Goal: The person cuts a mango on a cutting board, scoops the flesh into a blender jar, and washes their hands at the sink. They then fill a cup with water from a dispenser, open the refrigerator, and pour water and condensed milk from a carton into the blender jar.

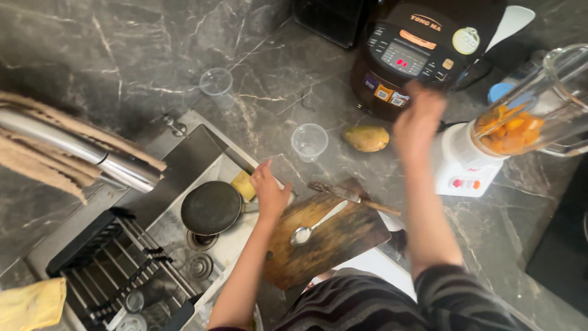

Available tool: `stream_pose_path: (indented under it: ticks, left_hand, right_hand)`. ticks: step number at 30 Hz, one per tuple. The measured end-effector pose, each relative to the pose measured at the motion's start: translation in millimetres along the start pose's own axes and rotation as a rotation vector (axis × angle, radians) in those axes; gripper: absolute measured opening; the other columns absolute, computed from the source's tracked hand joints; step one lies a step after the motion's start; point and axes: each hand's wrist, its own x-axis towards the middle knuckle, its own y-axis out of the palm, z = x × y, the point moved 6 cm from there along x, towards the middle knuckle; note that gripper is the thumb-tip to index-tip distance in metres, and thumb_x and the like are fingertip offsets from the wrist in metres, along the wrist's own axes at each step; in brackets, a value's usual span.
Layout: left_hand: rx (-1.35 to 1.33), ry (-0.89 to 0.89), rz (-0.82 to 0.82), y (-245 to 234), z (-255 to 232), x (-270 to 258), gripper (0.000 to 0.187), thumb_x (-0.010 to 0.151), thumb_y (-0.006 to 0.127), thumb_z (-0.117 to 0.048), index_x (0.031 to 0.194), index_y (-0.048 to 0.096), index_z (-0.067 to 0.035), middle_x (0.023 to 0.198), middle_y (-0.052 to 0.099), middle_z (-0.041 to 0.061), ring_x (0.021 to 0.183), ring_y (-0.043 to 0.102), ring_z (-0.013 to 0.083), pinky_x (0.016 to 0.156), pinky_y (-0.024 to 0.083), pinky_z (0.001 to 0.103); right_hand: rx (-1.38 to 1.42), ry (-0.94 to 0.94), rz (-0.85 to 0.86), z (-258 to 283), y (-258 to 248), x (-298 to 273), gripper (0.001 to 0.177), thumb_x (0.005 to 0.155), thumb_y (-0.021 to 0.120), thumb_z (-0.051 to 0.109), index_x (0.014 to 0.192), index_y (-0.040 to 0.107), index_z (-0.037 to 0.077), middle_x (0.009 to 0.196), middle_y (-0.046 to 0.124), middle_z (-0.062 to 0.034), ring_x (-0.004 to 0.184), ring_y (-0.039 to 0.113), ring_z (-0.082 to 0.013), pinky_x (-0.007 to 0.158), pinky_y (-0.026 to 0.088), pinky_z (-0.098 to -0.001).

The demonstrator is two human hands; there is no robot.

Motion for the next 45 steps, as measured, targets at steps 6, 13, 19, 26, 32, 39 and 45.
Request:
stream_pose_path:
  ticks: [6, 13, 19, 26, 32, 39, 45]
  left_hand:
    - [-0.032, 0.008, 0.033, 22, -13, 9, 0.087, 0.069, 0.086, -0.013, 0.144, 0.043, -0.001, 0.144, 0.044, 0.026, 0.131, 0.036, 0.0463, 0.112, 0.031, 0.053]
    - [-0.016, -0.103, 0.022, 43, -1, 17, 0.102, 0.065, 0.093, -0.025, 0.147, 0.037, -0.001, 0.146, 0.042, 0.026, 0.136, 0.032, 0.0436, 0.114, 0.026, 0.054]
    - [-0.183, -0.301, -0.033, 82, -11, 30, 0.127, 0.053, 0.100, -0.040, 0.151, 0.028, -0.002, 0.145, 0.042, 0.026, 0.138, 0.029, 0.0398, 0.112, 0.022, 0.056]
    - [-0.197, -0.307, -0.067, 94, -17, 43, 0.093, 0.067, 0.092, -0.042, 0.144, 0.050, -0.014, 0.138, 0.063, 0.009, 0.140, 0.041, 0.0329, 0.112, 0.025, 0.056]
    - [-0.175, -0.284, -0.233, 27, -30, 20, 0.103, 0.058, 0.094, -0.039, 0.145, 0.047, -0.010, 0.136, 0.058, 0.011, 0.135, 0.038, 0.0338, 0.105, 0.024, 0.057]
    - [-0.085, -0.317, -0.516, -110, -20, -61, 0.098, 0.058, 0.096, -0.043, 0.140, 0.053, -0.010, 0.137, 0.056, 0.009, 0.134, 0.039, 0.0323, 0.107, 0.026, 0.053]
    - [-0.019, -0.318, -0.752, -202, -32, -181, 0.096, 0.064, 0.095, -0.043, 0.143, 0.053, -0.010, 0.140, 0.057, 0.005, 0.134, 0.039, 0.0304, 0.110, 0.027, 0.048]
  right_hand:
    - [-0.290, 0.098, 0.005, -88, 2, 42, 0.051, 0.085, 0.054, -0.013, 0.130, 0.071, 0.002, 0.122, 0.054, -0.0208, 0.110, 0.051, -0.0398, 0.097, 0.046, -0.0493]
    - [-0.384, 0.098, 0.086, -87, 11, 43, 0.047, 0.083, 0.064, 0.001, 0.129, 0.073, 0.002, 0.114, 0.055, -0.0189, 0.105, 0.051, -0.0398, 0.082, 0.044, -0.0495]
    - [0.003, 0.078, -0.019, 5, 46, 6, 0.027, 0.086, 0.058, -0.005, 0.113, 0.060, -0.005, 0.113, 0.058, -0.0222, 0.108, 0.053, -0.0378, 0.094, 0.045, -0.0497]
    - [0.465, 0.396, 0.537, 82, 148, -91, 0.040, 0.106, 0.054, 0.030, 0.132, 0.059, -0.001, 0.115, 0.069, -0.0275, 0.102, 0.068, -0.0423, 0.090, 0.054, -0.0499]
    - [0.643, 0.574, 0.655, 120, 135, -94, 0.048, 0.104, 0.046, 0.040, 0.135, 0.056, 0.005, 0.100, 0.076, -0.0196, 0.083, 0.073, -0.0279, 0.078, 0.059, -0.0399]
    - [0.897, 0.145, 0.512, 219, 118, -113, 0.034, 0.103, 0.055, 0.027, 0.128, 0.060, 0.004, 0.111, 0.071, -0.0189, 0.096, 0.069, -0.0329, 0.085, 0.056, -0.0420]
    - [0.513, -0.261, 0.886, 313, 155, -181, 0.018, 0.097, 0.062, 0.011, 0.113, 0.069, 0.005, 0.119, 0.070, -0.0196, 0.118, 0.064, -0.0394, 0.100, 0.051, -0.0465]
